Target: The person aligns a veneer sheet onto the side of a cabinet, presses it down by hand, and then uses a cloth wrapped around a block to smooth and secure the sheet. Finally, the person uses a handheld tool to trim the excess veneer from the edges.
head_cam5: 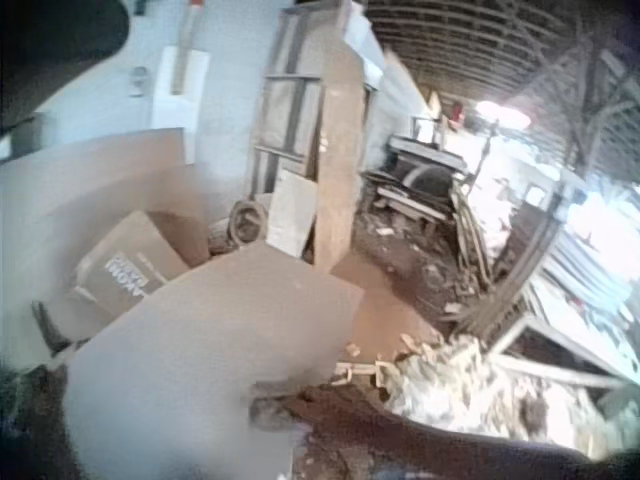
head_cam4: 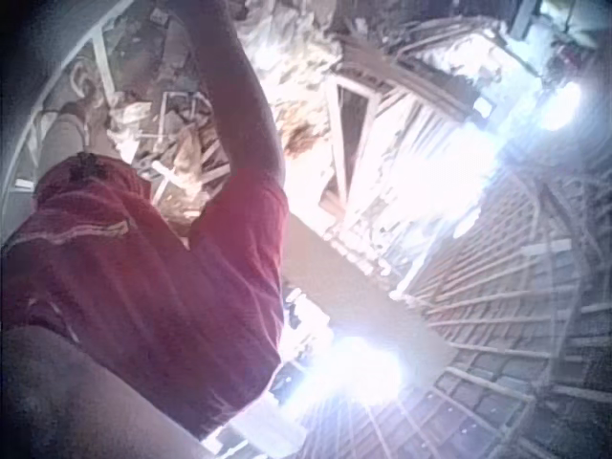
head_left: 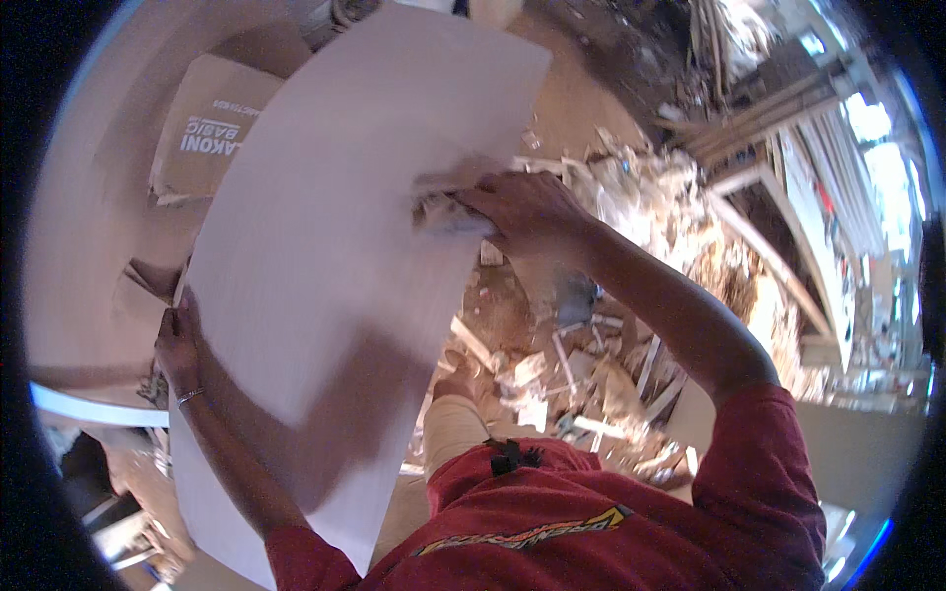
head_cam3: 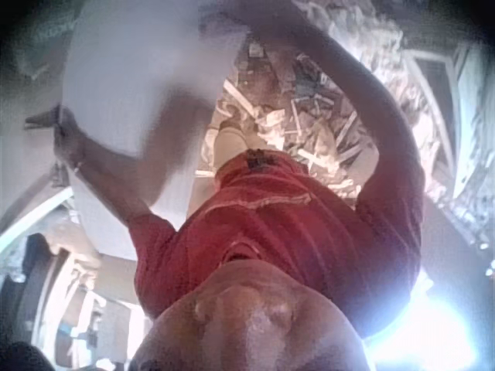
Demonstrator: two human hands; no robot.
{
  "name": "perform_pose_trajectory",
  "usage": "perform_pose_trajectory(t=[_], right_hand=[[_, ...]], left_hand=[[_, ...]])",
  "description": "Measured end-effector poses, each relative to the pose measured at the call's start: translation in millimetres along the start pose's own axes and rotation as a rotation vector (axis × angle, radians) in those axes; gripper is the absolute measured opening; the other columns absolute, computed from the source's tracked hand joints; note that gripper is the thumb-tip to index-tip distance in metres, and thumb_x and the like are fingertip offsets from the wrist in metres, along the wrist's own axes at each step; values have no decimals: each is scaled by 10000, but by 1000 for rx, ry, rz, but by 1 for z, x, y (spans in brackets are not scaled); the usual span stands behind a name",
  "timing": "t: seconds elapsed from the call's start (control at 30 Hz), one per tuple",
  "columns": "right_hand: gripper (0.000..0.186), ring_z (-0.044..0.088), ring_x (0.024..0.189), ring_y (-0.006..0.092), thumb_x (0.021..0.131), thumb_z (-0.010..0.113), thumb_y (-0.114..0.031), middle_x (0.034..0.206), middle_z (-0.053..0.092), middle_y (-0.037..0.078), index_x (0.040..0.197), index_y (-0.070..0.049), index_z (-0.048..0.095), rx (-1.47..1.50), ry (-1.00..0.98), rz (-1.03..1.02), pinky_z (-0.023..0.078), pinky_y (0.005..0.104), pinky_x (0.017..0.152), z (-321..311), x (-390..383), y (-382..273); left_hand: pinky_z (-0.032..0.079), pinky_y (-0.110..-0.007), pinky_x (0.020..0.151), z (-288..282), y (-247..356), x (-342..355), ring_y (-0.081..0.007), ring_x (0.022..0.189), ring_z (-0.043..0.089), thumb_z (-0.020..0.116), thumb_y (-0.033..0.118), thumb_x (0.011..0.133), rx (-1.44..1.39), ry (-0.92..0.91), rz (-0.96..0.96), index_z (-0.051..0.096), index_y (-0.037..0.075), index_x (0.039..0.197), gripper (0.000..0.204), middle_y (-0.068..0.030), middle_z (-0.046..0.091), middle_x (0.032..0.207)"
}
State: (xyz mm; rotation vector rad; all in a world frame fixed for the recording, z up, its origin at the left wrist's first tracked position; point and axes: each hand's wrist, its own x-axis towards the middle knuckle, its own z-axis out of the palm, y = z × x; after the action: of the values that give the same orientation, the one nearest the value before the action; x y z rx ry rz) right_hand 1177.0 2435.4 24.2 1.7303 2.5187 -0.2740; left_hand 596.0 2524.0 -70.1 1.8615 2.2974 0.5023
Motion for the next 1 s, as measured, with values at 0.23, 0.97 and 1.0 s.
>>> perform_pose_trajectory(t=[0.23, 0.97, 1.0], right_hand=[[577, 632, 1199, 314, 758, 793, -118, 1287, 646, 89, 1310, -133, 624, -69, -48, -317, 546, 468, 969, -26, 83, 51], [781, 586, 1250, 326, 660, 801, -34, 1368, 600, 86, 1398, -188, 598, -34, -111, -651, 513, 462, 1034, -52, 160, 84], [733, 598, 1231, 328, 683, 797, -49, 1345, 613, 89, 1379, -189, 614, -50, -92, -703, 518, 466, 1019, -50, 187, 67]], left_hand=[[507, -402, 943, 4, 25, 21, -277, 1050, 623, 622, 232, 1018, -136, -33, -62, 664, -82, 1156, 345, -224, 698, 1175], [494, -426, 716, 10, 14, 6, -328, 725, 603, 694, 410, 950, -281, 161, -193, 643, 30, 916, 385, -183, 649, 795], [497, -434, 721, 2, 30, 3, -352, 751, 620, 692, 410, 950, -253, 151, -214, 649, 31, 925, 382, -188, 660, 812]])
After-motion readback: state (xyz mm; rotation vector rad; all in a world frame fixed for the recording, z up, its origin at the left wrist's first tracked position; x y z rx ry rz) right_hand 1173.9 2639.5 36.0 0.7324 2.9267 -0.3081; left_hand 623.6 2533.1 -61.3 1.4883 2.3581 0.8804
